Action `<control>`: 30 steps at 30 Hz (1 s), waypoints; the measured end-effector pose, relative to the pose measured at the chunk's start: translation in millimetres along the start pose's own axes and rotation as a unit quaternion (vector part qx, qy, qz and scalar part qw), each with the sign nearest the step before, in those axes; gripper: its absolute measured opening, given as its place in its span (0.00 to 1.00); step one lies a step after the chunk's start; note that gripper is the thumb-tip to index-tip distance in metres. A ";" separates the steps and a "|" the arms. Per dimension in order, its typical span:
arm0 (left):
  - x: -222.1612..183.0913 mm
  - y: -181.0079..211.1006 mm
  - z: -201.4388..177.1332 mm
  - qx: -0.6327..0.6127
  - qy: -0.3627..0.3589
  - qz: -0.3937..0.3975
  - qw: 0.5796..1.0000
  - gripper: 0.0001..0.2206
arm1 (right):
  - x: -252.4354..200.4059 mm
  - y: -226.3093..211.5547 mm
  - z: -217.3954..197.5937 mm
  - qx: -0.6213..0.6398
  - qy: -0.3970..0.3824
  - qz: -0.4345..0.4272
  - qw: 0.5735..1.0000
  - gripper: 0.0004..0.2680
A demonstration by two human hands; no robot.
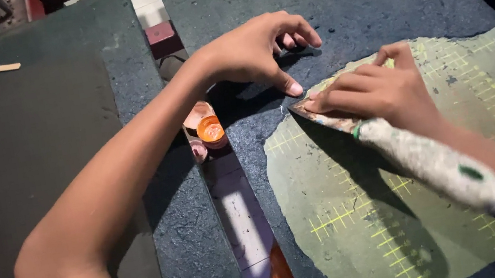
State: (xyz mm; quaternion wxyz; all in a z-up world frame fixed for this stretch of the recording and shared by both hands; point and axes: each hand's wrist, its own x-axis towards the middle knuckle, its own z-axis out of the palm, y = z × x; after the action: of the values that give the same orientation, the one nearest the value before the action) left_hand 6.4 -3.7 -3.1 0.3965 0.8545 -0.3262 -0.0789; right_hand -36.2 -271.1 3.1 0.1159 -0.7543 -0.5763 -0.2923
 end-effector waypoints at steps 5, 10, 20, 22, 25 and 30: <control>-0.6 -0.1 -2.0 0.024 -0.007 -0.007 1.000 0.31 | -1.9 14.7 -4.1 0.148 -0.111 0.038 0.982 0.07; 0.1 -0.5 0.3 0.009 0.000 -0.007 1.000 0.31 | -5.8 20.6 7.9 0.059 -0.122 0.000 0.991 0.03; 1.6 -4.5 -1.5 0.002 -0.004 0.012 1.000 0.31 | 8.0 8.7 -3.7 0.121 -0.132 0.035 0.983 0.20; 1.0 -2.8 -2.2 0.008 -0.006 0.013 1.000 0.31 | 6.5 15.8 -3.2 0.132 -0.152 0.040 0.979 0.20; 1.3 -3.1 -3.7 0.015 -0.004 0.013 1.000 0.31 | 6.7 19.4 -6.1 0.131 -0.176 0.030 0.975 0.13; -0.3 0.4 -1.6 0.024 -0.004 0.010 1.000 0.30 | 3.2 14.0 -2.3 0.091 -0.192 0.035 0.976 0.12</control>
State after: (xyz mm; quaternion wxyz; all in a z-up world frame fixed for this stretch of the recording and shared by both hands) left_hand 6.7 -2.6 -1.8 0.3753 0.8600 -0.3384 -0.0707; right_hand -23.3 -274.1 9.0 0.0817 -0.8022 -0.5855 -0.0838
